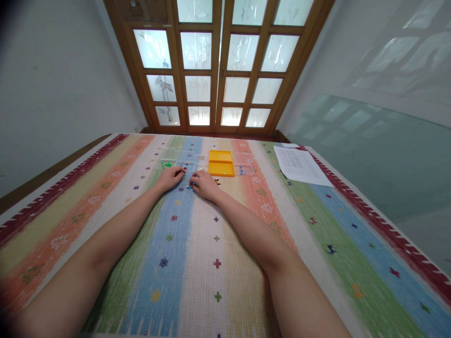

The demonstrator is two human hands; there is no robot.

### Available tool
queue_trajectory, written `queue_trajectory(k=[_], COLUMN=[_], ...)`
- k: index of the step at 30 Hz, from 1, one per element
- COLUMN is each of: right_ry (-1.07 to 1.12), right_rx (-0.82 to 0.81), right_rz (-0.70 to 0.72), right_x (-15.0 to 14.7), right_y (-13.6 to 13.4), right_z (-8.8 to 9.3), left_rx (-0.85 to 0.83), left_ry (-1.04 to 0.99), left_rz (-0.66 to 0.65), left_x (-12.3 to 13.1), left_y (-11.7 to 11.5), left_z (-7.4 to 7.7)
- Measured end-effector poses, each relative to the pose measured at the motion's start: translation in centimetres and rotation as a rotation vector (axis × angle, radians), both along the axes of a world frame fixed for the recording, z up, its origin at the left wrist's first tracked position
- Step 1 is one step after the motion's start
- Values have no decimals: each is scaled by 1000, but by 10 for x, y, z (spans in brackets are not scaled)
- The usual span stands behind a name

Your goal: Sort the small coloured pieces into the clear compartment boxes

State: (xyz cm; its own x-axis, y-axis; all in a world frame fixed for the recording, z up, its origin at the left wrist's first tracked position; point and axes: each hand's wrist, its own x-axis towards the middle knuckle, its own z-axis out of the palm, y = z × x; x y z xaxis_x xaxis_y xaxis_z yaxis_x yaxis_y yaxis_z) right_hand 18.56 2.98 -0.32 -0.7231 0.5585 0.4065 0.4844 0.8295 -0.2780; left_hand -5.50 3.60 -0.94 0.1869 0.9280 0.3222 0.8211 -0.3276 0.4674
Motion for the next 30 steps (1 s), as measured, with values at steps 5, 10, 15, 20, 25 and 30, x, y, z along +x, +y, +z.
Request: queue_trajectory(k=[5, 10, 15, 20, 25, 30], right_ry=[12, 77, 164, 305, 527, 600], right_rx=[3, -11, -48, -22, -57, -13], right_rz=[18, 6, -35, -159, -494, -764], right_x=[-1, -2, -1, 21, 73, 117], right_y=[0, 1, 6, 29, 66, 87], right_z=[1, 2, 2, 8, 12, 3], left_rx=[3, -1, -15, -10, -12, -20], left_ry=[0, 5, -3, 0, -4, 4], left_rz=[1, -1, 2, 8, 3, 5], left_x=[0, 1, 2, 2, 2, 2], left_y=[0, -1, -2, -3, -2, -2], left_z=[-1, 1, 4, 4, 3, 4])
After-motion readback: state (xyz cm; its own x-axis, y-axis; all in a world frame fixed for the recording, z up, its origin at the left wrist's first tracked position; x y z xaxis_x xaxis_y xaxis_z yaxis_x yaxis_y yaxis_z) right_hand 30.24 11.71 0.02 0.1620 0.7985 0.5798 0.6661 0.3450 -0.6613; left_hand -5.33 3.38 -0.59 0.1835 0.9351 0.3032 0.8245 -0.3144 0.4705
